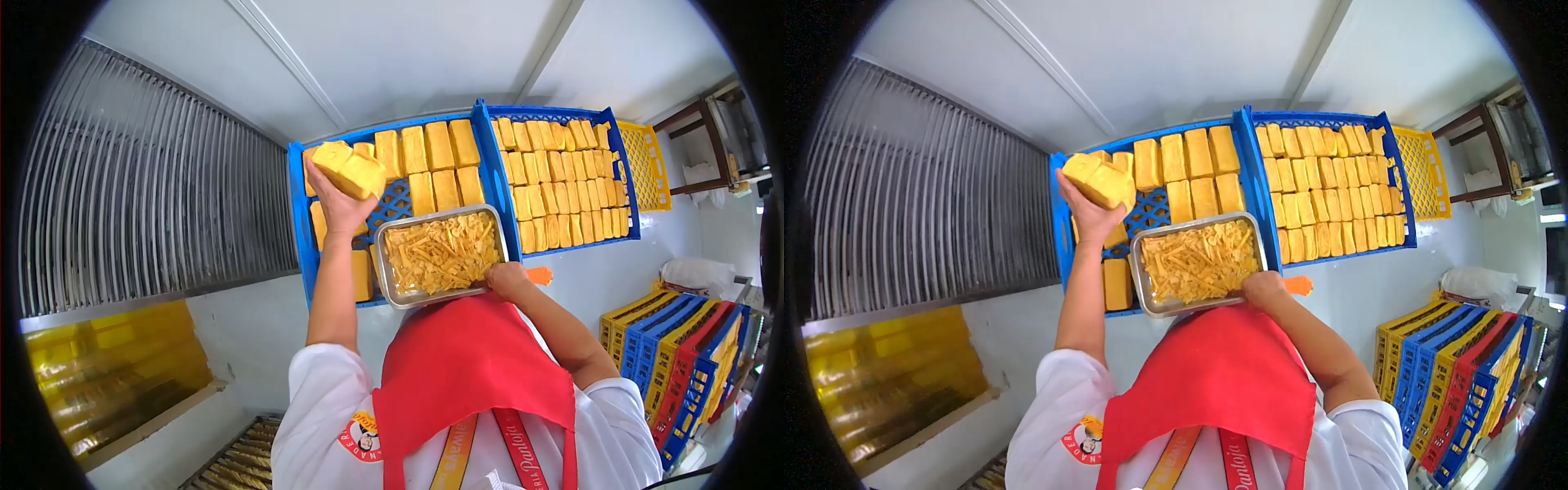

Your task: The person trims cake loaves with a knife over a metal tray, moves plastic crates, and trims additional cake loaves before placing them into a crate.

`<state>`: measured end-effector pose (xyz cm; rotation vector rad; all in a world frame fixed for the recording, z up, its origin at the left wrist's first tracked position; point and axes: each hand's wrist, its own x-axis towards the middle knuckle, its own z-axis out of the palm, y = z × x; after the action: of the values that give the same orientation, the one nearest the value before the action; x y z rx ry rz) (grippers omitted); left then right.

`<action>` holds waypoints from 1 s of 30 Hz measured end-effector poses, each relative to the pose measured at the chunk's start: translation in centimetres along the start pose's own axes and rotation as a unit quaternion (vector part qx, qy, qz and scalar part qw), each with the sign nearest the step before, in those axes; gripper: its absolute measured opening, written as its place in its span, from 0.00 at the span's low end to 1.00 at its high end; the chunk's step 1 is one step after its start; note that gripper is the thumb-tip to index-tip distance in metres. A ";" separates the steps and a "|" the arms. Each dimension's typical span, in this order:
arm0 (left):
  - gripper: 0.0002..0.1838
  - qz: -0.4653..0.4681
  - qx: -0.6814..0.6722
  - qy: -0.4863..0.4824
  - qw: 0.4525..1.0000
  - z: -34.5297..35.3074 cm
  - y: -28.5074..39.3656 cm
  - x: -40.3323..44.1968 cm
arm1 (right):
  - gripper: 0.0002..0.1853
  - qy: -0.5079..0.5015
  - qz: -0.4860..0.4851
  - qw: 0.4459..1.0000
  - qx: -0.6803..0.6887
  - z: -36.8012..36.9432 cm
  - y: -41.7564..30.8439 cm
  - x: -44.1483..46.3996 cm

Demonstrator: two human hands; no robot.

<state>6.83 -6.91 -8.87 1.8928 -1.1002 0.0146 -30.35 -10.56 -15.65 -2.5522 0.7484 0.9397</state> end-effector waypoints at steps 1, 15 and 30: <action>0.76 0.004 -0.001 0.004 1.000 -0.7 1.0 0.0 | 0.13 0.006 0.001 1.000 -0.002 -2.1 0.0 -0.7; 0.77 -0.088 -0.307 -0.385 0.866 -2.2 6.3 -10.5 | 0.41 0.164 -0.132 0.862 0.462 -11.2 -2.6 -0.9; 0.77 -0.046 -0.229 -0.360 0.903 -2.2 4.8 -10.6 | 0.41 0.035 -0.157 0.901 0.403 -12.6 -4.0 -2.5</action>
<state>-1.95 0.97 -8.66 1.5277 -1.3343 -0.9836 -23.31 -12.18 -4.32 -1.8795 0.5544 0.3197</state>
